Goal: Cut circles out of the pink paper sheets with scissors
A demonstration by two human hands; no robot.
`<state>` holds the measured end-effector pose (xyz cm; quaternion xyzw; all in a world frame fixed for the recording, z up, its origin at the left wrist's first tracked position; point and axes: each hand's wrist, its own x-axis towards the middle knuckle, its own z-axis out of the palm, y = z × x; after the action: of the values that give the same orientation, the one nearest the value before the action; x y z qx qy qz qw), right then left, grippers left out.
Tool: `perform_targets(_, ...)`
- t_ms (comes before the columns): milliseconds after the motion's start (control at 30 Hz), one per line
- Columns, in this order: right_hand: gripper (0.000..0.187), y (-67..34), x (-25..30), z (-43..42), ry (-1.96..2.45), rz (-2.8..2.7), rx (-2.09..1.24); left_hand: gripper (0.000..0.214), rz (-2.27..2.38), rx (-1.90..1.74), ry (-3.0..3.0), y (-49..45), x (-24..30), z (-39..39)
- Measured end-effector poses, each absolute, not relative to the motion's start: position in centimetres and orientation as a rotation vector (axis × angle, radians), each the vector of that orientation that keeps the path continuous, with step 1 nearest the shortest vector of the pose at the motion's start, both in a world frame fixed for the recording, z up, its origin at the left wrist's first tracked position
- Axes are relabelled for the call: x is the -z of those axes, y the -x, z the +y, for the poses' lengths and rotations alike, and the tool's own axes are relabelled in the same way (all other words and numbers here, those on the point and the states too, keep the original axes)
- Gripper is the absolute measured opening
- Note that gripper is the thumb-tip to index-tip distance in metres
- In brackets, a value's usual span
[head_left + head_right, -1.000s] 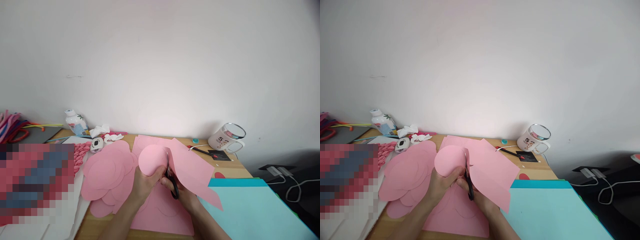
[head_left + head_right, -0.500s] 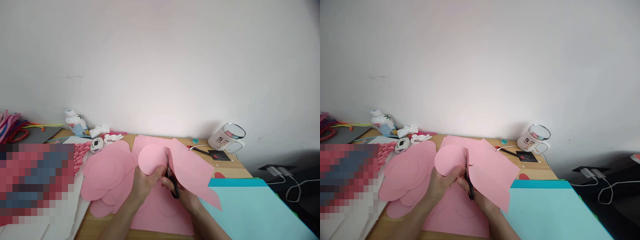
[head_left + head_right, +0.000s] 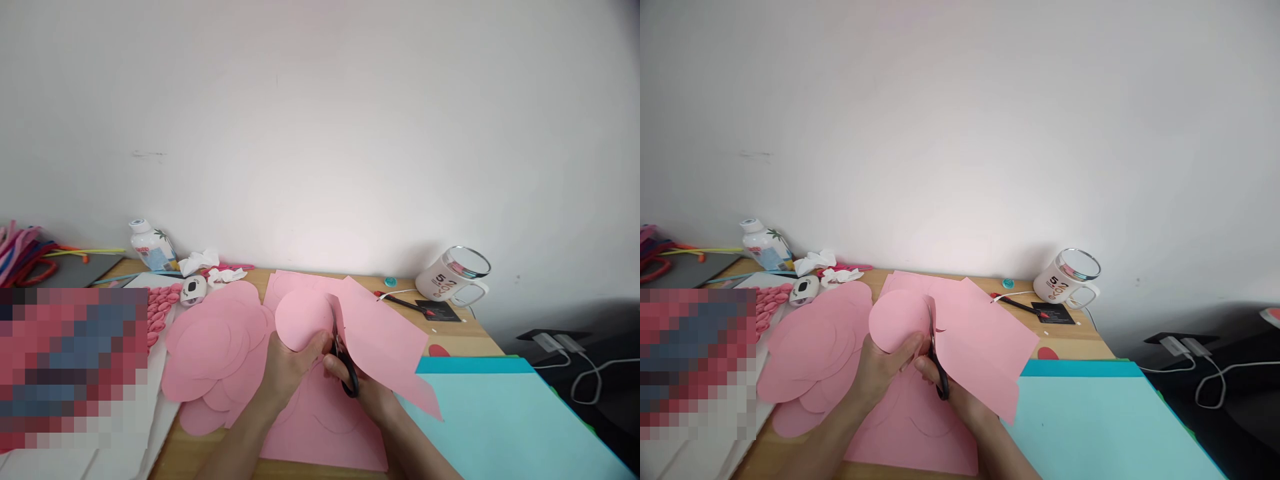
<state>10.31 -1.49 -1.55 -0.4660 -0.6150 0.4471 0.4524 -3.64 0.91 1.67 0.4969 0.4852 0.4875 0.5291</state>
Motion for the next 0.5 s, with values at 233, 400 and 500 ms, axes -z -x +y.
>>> perform_targets(233, 0.031, -10.19, 1.18, -1.33, 1.068, -1.587, -1.174, 0.044, 1.074, -1.15, -1.201, 3.57, -1.25, 0.99)
perform_targets(400, 0.034, -9.54, 0.62, -1.24, 1.065, -1.493, -1.186, 0.042, 1.077, -1.13, -1.185, 3.58, -1.39, 1.1)
perform_targets(500, 0.029, -9.74, 1.14, -1.02, 1.054, -1.43, -1.08, 0.036, 1.169, -1.111, -1.17, 3.56, -1.69, 1.04)
